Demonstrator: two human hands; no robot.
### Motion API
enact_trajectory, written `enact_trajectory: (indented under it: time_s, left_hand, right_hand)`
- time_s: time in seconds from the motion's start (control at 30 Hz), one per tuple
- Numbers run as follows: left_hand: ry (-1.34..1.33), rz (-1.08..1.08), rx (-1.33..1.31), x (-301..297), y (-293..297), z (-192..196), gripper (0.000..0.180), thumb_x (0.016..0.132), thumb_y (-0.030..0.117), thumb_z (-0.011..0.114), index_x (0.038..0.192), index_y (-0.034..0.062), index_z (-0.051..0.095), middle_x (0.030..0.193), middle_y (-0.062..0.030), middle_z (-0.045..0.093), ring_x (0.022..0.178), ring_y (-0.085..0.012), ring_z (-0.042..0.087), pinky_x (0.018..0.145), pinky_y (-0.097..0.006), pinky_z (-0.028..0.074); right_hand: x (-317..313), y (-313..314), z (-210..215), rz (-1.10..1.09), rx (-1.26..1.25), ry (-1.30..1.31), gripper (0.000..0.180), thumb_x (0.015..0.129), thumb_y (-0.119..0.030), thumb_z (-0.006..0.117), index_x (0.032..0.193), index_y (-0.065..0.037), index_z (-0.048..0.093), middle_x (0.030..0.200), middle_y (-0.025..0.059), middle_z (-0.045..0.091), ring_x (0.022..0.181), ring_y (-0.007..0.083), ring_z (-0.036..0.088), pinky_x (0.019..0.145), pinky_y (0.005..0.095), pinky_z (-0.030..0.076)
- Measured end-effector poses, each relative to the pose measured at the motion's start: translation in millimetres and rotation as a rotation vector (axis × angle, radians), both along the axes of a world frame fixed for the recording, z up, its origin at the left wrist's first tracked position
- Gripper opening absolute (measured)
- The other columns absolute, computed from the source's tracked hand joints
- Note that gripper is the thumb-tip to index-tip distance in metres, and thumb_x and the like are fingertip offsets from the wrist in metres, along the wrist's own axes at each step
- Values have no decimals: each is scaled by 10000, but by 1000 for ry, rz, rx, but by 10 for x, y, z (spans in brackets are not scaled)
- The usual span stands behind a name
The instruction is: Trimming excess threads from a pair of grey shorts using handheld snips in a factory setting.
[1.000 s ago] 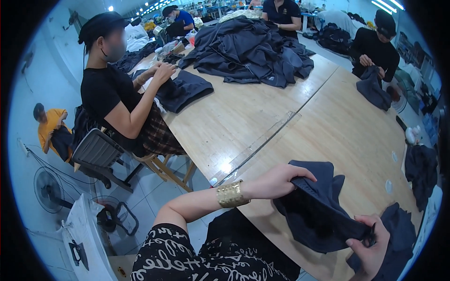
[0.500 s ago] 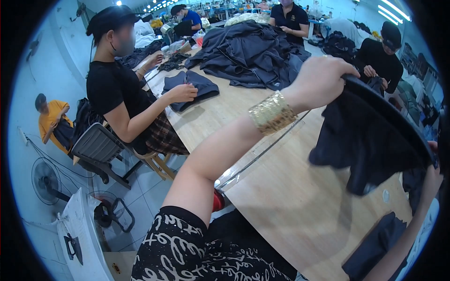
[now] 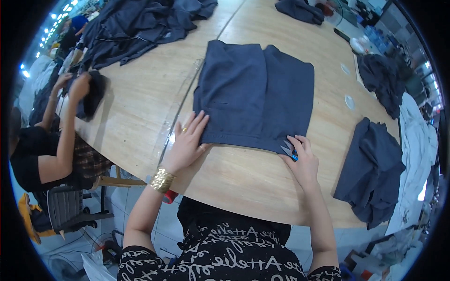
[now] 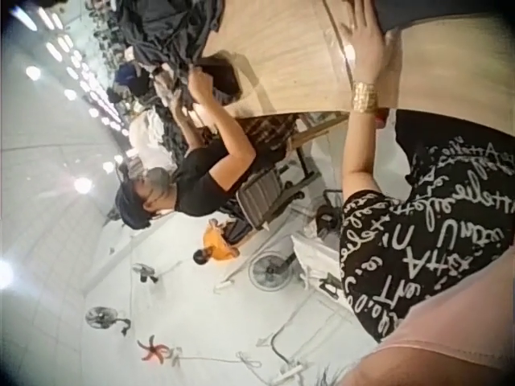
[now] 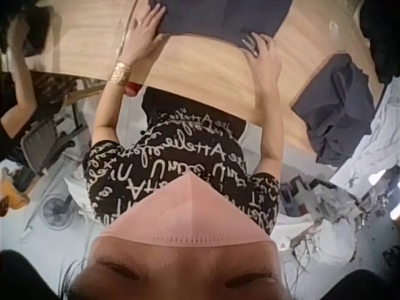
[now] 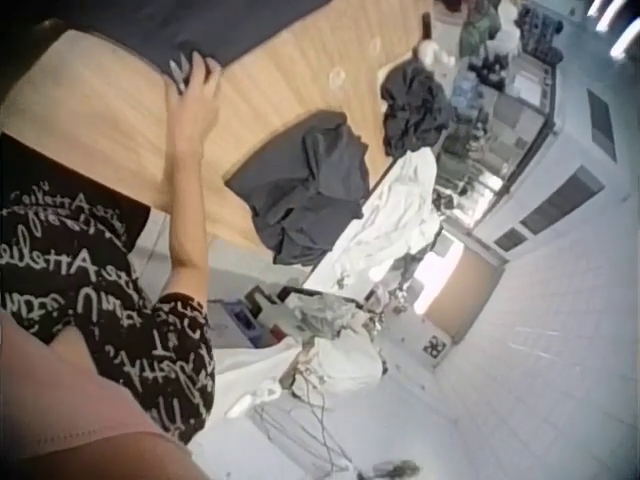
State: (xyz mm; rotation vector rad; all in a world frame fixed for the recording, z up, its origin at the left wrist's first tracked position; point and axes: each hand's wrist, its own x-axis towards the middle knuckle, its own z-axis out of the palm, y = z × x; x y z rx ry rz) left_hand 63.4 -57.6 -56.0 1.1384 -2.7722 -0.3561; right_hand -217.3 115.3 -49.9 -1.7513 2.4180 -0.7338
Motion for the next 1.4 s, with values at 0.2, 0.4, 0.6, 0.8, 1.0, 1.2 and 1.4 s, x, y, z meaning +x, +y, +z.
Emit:
enact_trajectory:
  time_s: [0.2,0.4,0.6,0.8,1.0,1.2,1.4]
  left_hand:
    - [252,-8,98,116,151,217,634,851,315,624,1394,115,364,1480,-78,291,1388,-290,210,1111,-502,142]
    - [268,-105,-8,-366,171,102,545,867,264,601,1370,162,418,1458,-48,341,1368,-245,268,1113,-482,152]
    - [321,97,0,-129,291,-22,409,859,228,620,1245,121,537,1388,-103,407,1331,-271,313,1083,-470,219]
    - [647,392,1306,109,872,-4,301,904,175,585,1150,10,532,1006,-113,629,841,-192,655,630,-259,516]
    - [1019,587,1467,-125,958,-23,260,897,182,603,1050,-9,515,905,-101,634,713,-159,666,553,-206,505]
    - [960,571,1436,-100,909,-29,206,857,176,653,902,9,542,764,-41,599,589,-95,600,497,-184,439]
    - [1004,556,1463,-165,886,-13,166,839,153,667,825,30,556,670,-7,560,509,-67,516,477,-190,394]
  right_hand:
    - [-96,64,233,49,-159,-169,339,743,-150,714,1069,-126,627,998,32,569,735,198,619,612,323,504]
    - [185,-482,113,108,-194,-137,247,772,-77,665,1015,-113,636,903,43,548,713,218,618,569,335,491]
    - [572,-263,-132,-48,-52,-274,273,776,-113,674,1044,-129,626,883,56,518,689,244,609,568,359,500]
    - [909,-48,9,-56,46,-579,287,820,-58,629,1106,-62,610,936,85,537,820,221,594,728,315,476]
    - [969,60,-54,-2,3,-732,298,821,-3,604,1118,-27,613,968,86,545,878,170,562,787,284,453]
    - [934,49,563,174,-219,-859,213,867,-14,552,1055,76,594,854,76,542,756,141,571,666,223,457]
    - [875,-55,1099,171,-452,-1761,155,890,-94,554,873,47,614,667,44,557,632,86,517,461,176,335]
